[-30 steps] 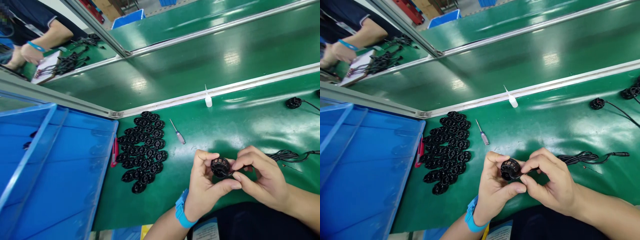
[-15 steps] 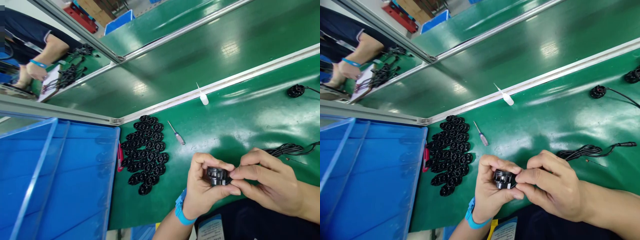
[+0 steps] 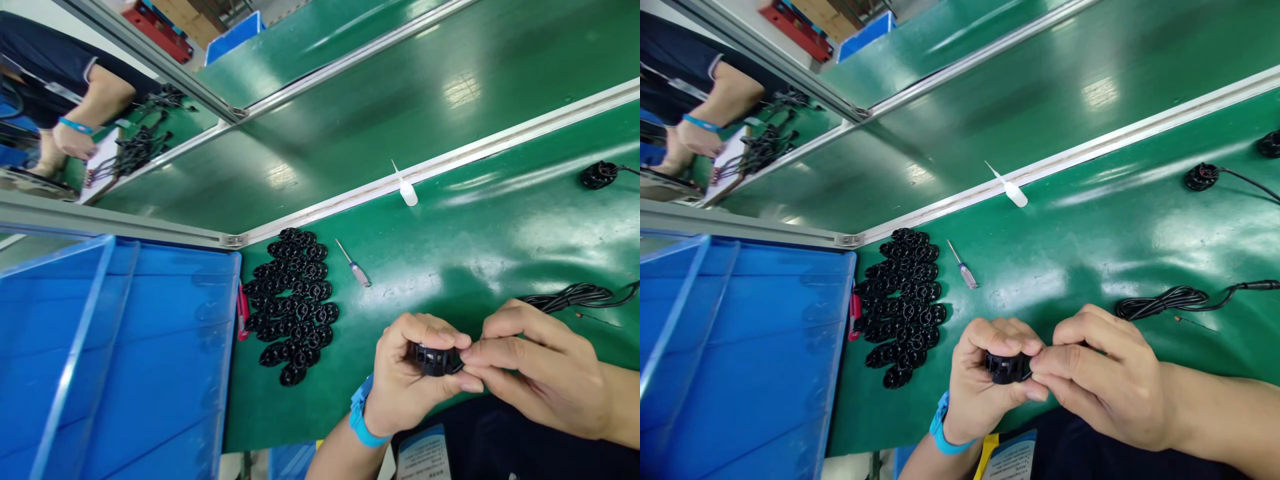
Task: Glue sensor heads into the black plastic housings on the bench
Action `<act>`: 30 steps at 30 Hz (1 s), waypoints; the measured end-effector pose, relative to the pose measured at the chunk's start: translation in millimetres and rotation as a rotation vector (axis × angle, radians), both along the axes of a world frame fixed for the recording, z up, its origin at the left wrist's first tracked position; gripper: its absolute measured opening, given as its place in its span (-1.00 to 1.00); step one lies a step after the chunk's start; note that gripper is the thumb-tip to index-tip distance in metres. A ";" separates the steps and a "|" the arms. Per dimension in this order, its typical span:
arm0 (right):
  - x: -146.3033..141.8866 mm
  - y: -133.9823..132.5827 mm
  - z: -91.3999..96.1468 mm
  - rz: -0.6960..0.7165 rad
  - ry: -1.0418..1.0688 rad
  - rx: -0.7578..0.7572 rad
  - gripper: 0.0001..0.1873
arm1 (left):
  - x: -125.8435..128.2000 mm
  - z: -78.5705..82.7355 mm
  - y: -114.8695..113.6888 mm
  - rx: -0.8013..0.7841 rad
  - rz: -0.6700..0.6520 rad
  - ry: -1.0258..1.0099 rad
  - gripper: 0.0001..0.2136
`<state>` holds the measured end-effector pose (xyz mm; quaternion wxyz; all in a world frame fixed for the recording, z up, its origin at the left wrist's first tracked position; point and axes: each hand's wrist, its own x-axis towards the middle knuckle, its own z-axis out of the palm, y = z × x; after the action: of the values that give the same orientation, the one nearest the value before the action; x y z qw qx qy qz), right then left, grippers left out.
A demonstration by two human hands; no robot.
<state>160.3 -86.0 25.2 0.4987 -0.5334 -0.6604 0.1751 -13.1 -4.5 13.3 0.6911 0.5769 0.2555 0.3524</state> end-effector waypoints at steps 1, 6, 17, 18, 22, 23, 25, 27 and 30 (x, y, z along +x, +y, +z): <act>0.2 0.0 -0.1 0.000 0.000 0.004 -0.84 | -0.5 -0.1 -0.2 -0.002 -0.001 0.007 -0.63; 1.7 0.4 -0.4 0.012 -0.008 0.019 -0.85 | -1.5 -0.3 0.1 0.005 -0.014 -0.001 -0.63; -1.4 3.8 -0.1 -0.089 -0.038 0.034 -0.89 | 1.6 0.7 2.2 -0.097 -0.012 -0.012 -0.25; -0.8 4.2 0.4 -0.101 -0.039 0.030 -0.90 | 1.4 0.1 1.9 -0.109 -0.026 -0.024 -0.20; 1.9 4.8 1.3 -0.163 0.028 -0.022 -0.91 | -0.2 -1.7 0.0 -0.138 -0.075 -0.029 -0.03; 2.3 4.7 1.0 -0.170 0.044 -0.030 -0.91 | -0.7 -2.0 -0.4 -0.143 -0.081 -0.036 -0.02; 2.7 4.3 -0.4 -0.168 0.064 -0.044 -0.91 | -1.4 -2.9 -0.8 -0.149 -0.091 -0.053 -0.02; 2.8 3.7 -2.2 -0.156 0.080 -0.063 -0.90 | -1.7 -4.0 -0.6 -0.147 -0.111 -0.073 -0.04; 3.1 2.7 -4.7 -0.156 0.113 -0.089 -0.85 | -1.4 -5.1 0.9 -0.099 -0.121 -0.084 -0.07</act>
<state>163.4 -83.2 20.5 0.5231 -0.5942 -0.5791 0.1946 -14.5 -3.6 8.2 0.7491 0.5409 0.2080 0.3208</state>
